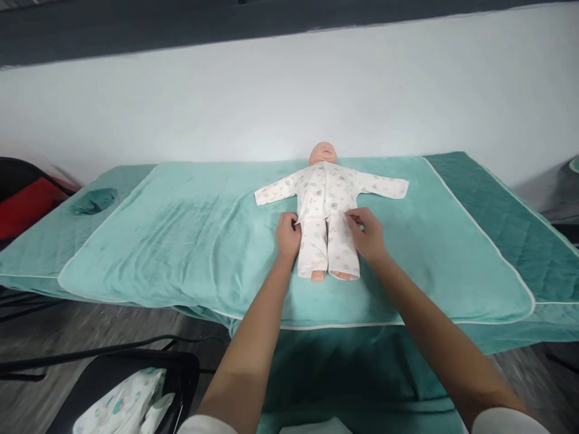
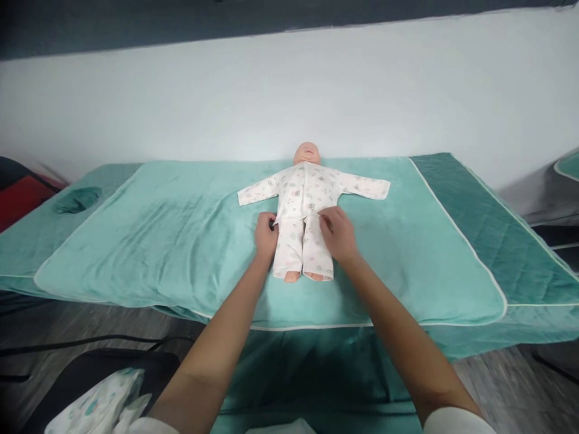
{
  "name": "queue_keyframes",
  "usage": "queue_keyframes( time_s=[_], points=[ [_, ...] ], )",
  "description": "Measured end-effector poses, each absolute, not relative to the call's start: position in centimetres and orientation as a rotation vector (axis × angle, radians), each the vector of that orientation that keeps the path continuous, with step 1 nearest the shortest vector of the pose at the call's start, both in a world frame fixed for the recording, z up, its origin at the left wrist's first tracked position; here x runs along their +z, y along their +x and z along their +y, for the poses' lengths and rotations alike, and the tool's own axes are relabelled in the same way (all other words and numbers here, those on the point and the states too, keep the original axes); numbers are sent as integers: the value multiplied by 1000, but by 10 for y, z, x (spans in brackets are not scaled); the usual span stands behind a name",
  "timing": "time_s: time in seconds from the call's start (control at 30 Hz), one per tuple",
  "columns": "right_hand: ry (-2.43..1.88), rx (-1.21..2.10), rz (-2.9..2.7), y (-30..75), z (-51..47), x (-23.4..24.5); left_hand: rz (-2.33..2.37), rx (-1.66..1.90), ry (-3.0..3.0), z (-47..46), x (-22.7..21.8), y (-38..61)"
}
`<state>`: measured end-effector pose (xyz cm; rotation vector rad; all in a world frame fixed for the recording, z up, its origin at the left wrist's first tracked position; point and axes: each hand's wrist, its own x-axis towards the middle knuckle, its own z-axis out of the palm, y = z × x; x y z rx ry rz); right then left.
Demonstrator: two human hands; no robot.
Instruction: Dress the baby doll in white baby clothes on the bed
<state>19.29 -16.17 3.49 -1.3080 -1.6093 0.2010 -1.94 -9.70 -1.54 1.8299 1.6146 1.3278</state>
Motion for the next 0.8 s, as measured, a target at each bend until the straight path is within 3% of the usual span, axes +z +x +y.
queue_keyframes(
  time_s=[0.13, 0.33, 0.63, 0.8],
  points=[
    [-1391, 527, -1241, 214, -167, 14, 1546, 1363, 1840, -98, -16, -21],
    [-1373, 657, -840, 252, -167, -1, 1554, 1406, 1789, -96, -19, -23],
    [-1359, 702, -907, 256, -170, -4, 1662, 1447, 1703, -108, -21, -36],
    [-1269, 749, -887, 261, -175, -5, 1964, 1341, 1664, -155, -16, -136]
  ],
)
